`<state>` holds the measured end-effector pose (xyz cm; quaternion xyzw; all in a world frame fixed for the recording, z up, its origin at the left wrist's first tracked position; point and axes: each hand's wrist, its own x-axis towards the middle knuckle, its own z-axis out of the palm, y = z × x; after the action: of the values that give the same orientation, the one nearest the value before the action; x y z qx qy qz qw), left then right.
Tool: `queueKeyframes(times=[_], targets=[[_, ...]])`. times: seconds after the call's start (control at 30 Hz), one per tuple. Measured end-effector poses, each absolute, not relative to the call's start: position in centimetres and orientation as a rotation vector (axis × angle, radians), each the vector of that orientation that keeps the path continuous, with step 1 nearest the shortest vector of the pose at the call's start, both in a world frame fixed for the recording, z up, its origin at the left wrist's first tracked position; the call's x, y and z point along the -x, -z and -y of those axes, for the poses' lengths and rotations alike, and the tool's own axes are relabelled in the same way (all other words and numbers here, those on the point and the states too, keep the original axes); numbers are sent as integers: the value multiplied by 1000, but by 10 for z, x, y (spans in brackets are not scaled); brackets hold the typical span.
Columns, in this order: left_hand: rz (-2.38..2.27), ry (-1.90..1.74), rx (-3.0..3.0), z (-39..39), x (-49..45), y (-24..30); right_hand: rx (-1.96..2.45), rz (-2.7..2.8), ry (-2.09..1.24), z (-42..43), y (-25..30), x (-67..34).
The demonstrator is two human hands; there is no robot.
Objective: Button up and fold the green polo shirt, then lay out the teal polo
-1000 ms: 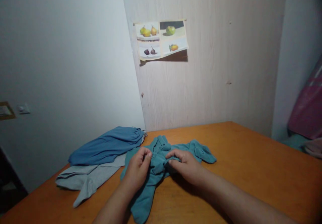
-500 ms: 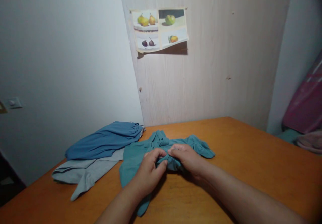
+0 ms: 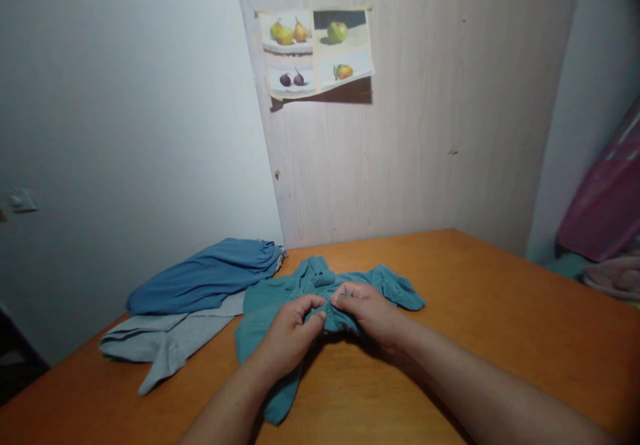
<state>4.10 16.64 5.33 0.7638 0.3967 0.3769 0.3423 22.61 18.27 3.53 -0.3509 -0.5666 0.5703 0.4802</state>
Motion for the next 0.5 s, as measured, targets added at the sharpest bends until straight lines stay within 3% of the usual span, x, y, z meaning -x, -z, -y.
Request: queueKeyframes(times=[0.5], targets=[[-1036,-991,-1732,-169,-35,-49,886,1399,-1391,-178,-44,-226]])
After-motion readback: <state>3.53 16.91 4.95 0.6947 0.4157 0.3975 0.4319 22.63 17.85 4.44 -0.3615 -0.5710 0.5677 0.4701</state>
